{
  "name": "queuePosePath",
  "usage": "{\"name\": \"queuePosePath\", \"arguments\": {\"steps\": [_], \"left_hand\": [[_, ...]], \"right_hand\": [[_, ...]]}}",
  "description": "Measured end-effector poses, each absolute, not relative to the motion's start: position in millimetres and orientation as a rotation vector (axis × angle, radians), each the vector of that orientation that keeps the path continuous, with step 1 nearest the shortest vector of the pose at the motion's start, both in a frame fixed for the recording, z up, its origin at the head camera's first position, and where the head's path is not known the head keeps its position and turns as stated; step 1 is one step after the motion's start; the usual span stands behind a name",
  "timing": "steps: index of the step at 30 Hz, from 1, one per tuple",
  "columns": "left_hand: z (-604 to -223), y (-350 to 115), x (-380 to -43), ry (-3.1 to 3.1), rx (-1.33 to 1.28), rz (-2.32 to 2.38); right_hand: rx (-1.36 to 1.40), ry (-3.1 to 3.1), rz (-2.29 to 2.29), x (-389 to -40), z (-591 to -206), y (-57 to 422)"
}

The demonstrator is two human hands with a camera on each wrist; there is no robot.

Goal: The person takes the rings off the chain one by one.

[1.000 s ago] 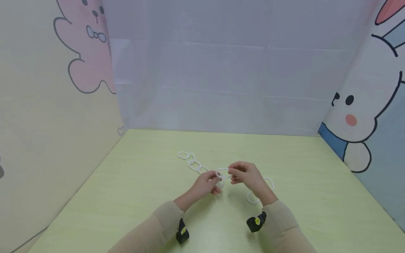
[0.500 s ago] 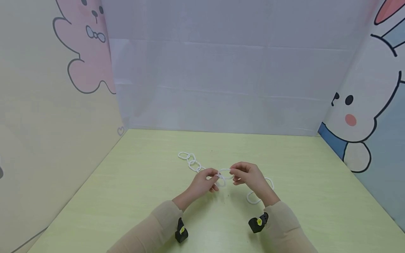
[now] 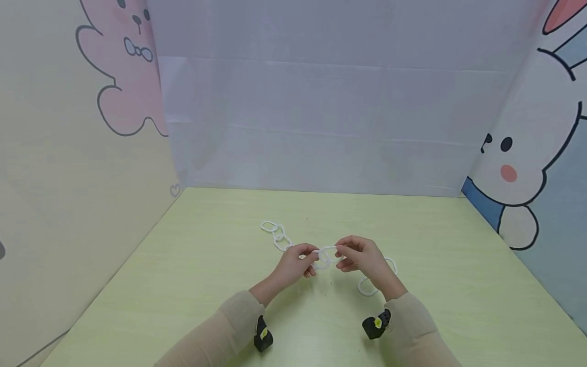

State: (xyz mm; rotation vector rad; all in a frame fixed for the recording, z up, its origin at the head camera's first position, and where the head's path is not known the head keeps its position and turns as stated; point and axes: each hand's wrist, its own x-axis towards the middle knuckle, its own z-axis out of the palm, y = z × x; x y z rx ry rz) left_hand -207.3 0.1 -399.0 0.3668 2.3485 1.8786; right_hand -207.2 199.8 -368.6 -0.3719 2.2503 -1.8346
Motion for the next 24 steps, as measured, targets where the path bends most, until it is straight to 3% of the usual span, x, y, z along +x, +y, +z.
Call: {"name": "queuePosePath", "arguments": {"steps": [24], "left_hand": [[-401.1,1.0,-209.8,2.349,0.376,1.859]], "right_hand": [[-0.383,2.265,-1.775,-208.4,-376.3,195.6]]}}
